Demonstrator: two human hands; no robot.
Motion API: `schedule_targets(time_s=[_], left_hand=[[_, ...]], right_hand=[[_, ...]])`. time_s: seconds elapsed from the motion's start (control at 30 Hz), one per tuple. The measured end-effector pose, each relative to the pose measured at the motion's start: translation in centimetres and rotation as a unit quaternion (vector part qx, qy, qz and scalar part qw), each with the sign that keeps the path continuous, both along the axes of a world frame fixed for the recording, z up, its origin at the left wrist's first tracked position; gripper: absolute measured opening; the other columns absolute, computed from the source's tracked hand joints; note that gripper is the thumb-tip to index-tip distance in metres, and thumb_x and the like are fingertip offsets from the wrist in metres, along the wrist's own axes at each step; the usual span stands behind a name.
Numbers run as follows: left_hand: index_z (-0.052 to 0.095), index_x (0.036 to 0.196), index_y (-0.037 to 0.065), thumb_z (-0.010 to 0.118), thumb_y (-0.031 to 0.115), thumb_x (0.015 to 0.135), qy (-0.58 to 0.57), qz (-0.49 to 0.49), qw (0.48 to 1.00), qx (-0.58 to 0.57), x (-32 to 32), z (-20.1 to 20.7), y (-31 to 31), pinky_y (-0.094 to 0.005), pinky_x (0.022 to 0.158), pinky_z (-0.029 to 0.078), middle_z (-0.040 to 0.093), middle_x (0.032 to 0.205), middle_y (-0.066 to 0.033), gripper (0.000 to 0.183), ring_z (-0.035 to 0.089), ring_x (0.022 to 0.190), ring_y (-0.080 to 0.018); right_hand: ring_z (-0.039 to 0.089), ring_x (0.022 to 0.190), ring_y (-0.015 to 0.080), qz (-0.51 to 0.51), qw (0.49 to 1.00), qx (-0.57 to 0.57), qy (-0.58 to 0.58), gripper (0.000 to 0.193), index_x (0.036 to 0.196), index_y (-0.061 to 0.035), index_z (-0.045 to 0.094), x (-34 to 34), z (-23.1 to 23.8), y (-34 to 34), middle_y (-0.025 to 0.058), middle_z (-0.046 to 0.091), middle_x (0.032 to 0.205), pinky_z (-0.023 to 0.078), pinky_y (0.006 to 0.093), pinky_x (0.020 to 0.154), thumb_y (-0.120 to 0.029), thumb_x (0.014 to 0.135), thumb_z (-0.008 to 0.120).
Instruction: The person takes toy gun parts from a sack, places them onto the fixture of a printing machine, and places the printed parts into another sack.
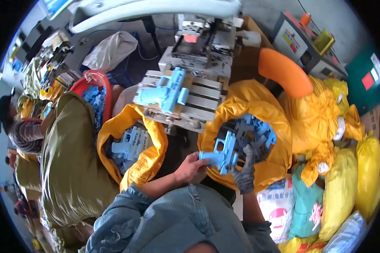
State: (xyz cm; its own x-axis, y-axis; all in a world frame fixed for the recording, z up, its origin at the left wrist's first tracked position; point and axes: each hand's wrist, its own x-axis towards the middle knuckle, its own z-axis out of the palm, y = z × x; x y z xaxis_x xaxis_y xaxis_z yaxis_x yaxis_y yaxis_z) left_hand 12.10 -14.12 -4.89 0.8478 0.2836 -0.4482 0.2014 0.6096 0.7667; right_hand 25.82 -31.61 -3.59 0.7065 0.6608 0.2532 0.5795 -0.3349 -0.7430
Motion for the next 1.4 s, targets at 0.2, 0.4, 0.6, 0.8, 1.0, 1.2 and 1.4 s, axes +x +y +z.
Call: schedule_targets(time_s=[0.2, 0.4, 0.6, 0.8, 1.0, 1.2, 1.4], left_hand=[[0.057, 0.109, 0.002, 0.057, 0.020, 0.091, -0.138, -0.006, 0.983, -0.120, -5.5, 3.8, 3.1, -0.0252, 0.064, 0.048, 0.066, 0.087, -0.0113, 0.026, 0.060, 0.072, -0.0133], [0.057, 0.111, 0.003, 0.057, 0.021, 0.089, -0.016, 0.186, 0.632, 0.752, -5.7, 10.6, 11.4, -0.0391, 0.085, 0.045, 0.064, 0.093, -0.0124, 0.028, 0.059, 0.090, -0.0319], [0.063, 0.085, 0.003, 0.057, 0.017, 0.086, -0.040, 0.226, 0.550, 0.803, 0.0, 13.0, 20.1, -0.0405, 0.074, 0.045, 0.059, 0.081, -0.0122, 0.015, 0.055, 0.079, -0.0321], [0.063, 0.077, 0.004, 0.058, 0.005, 0.076, 0.007, 0.410, 0.519, 0.750, -5.6, 14.5, 26.0, -0.0366, 0.075, 0.048, 0.063, 0.080, -0.0117, 0.005, 0.061, 0.080, -0.0303], [0.061, 0.083, -0.001, 0.049, 0.014, 0.090, 0.139, 0.395, 0.591, 0.690, -23.0, 6.4, 23.4, -0.0302, 0.066, 0.045, 0.057, 0.073, -0.0113, 0.021, 0.055, 0.067, -0.0180], [0.063, 0.088, -0.003, 0.057, 0.009, 0.087, 0.167, 0.485, 0.703, 0.493, -26.4, 1.3, 17.6, -0.0271, 0.071, 0.045, 0.061, 0.082, -0.0076, 0.013, 0.057, 0.076, -0.0155], [0.064, 0.083, -0.001, 0.058, 0.008, 0.084, 0.169, 0.314, 0.725, 0.589, -20.5, 2.1, 16.1, -0.0303, 0.072, 0.047, 0.063, 0.081, -0.0120, 0.011, 0.061, 0.077, -0.0235]], right_hand=[[0.058, 0.104, 0.0336, 0.223, 0.968, -0.014, -0.118, 0.048, 0.120, -0.0098, 0.058, -1.8, 5.1, 1.9, 0.0170, 0.050, 0.126, 0.050, 0.0387, 0.085, -0.013, 0.073, 0.072], [0.057, 0.103, 0.0328, 0.178, 0.972, 0.067, -0.137, 0.040, 0.116, -0.0081, 0.061, -1.9, 8.2, 3.7, 0.0156, 0.054, 0.120, 0.045, 0.0387, 0.090, -0.006, 0.077, 0.067], [0.056, 0.105, 0.0328, 0.162, 0.975, 0.127, -0.088, 0.037, 0.118, -0.0056, 0.059, -2.3, 9.1, 3.7, 0.0158, 0.058, 0.114, 0.044, 0.0390, 0.092, -0.012, 0.082, 0.063], [0.053, 0.114, 0.0283, 0.106, 0.983, 0.146, 0.043, 0.038, 0.118, -0.0037, 0.059, -3.1, 10.6, 1.1, 0.0144, 0.058, 0.119, 0.038, 0.0372, 0.098, -0.024, 0.086, 0.061], [0.053, 0.113, 0.0274, 0.072, 0.980, 0.160, 0.094, 0.046, 0.117, 0.0008, 0.059, -1.7, 10.0, 1.5, 0.0141, 0.057, 0.119, 0.037, 0.0374, 0.100, -0.033, 0.086, 0.061], [0.055, 0.109, 0.0287, 0.256, 0.942, 0.210, 0.059, 0.037, 0.113, -0.0042, 0.061, -2.9, 12.8, 8.2, 0.0134, 0.058, 0.115, 0.041, 0.0378, 0.095, -0.027, 0.085, 0.064], [0.054, 0.110, 0.0337, 0.308, 0.934, 0.164, -0.070, 0.035, 0.119, -0.0082, 0.060, -4.2, 13.2, 11.4, 0.0162, 0.057, 0.118, 0.042, 0.0406, 0.095, -0.021, 0.086, 0.060]])
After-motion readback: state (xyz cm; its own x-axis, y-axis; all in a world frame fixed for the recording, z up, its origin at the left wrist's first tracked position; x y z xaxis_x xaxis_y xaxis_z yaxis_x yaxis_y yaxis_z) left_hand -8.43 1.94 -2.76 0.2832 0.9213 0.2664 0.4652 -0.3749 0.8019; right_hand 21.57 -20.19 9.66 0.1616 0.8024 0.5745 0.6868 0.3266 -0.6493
